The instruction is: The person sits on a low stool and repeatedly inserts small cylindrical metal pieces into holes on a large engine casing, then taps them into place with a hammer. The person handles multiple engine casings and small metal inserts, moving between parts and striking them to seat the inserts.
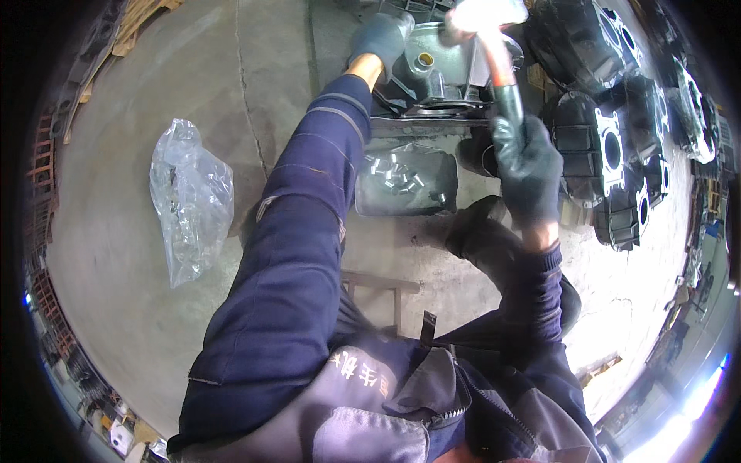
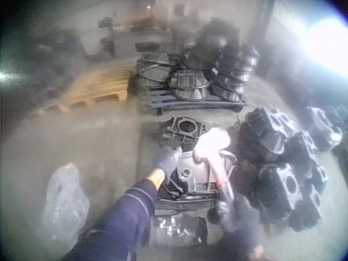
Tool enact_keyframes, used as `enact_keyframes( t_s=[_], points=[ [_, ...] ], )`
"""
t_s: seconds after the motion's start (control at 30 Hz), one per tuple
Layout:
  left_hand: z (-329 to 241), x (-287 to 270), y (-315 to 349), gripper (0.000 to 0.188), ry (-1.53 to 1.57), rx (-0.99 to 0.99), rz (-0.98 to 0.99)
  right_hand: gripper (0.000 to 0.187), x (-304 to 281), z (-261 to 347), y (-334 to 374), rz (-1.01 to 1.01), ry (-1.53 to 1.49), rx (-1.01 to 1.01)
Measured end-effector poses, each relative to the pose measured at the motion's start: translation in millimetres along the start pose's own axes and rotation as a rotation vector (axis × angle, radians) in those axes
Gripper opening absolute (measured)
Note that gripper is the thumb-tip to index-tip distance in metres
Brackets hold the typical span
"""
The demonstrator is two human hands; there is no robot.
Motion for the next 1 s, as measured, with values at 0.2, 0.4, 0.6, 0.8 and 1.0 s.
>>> enact_keyframes(
  t_s=[0.2, 0.4, 0.6, 0.8, 1.0],
  points=[
    [5.2, 4.8, -13.1, 0.060, -0.063, 0.022, -0.072, 0.038, 32.9, 0.0, -1.2, 0.171, 0.243, 0.200],
    [7.4, 12.0, -20.8, 0.060, -0.001, 0.063, -0.152, 0.038, 47.8, -41.7, 53.4, 0.110, -0.099, 0.148],
    [8.9, 4.0, -3.3, 0.059, -0.064, 0.048, -0.099, 0.024, 126.7, -94.6, 181.0, 0.401, -0.682, 1.053],
    [12.6, 1.5, -10.6, 0.059, -0.101, 0.052, -0.108, 0.040, 214.7, -130.9, 232.6, 0.530, -0.865, 1.301],
    [14.4, -0.6, -15.2, 0.058, -0.129, 0.053, -0.116, 0.038, 228.2, -198.7, 176.0, 0.232, -0.070, 0.645]
  ],
)
Point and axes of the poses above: each hand's wrist, its own y-axis away from the middle knuckle, its own x-axis out of the palm, z = x × y, the point moved 2 cm from there along -y, towards the middle knuckle, and after that the axes turned 1 degree about -z, right-handed, at the moved point
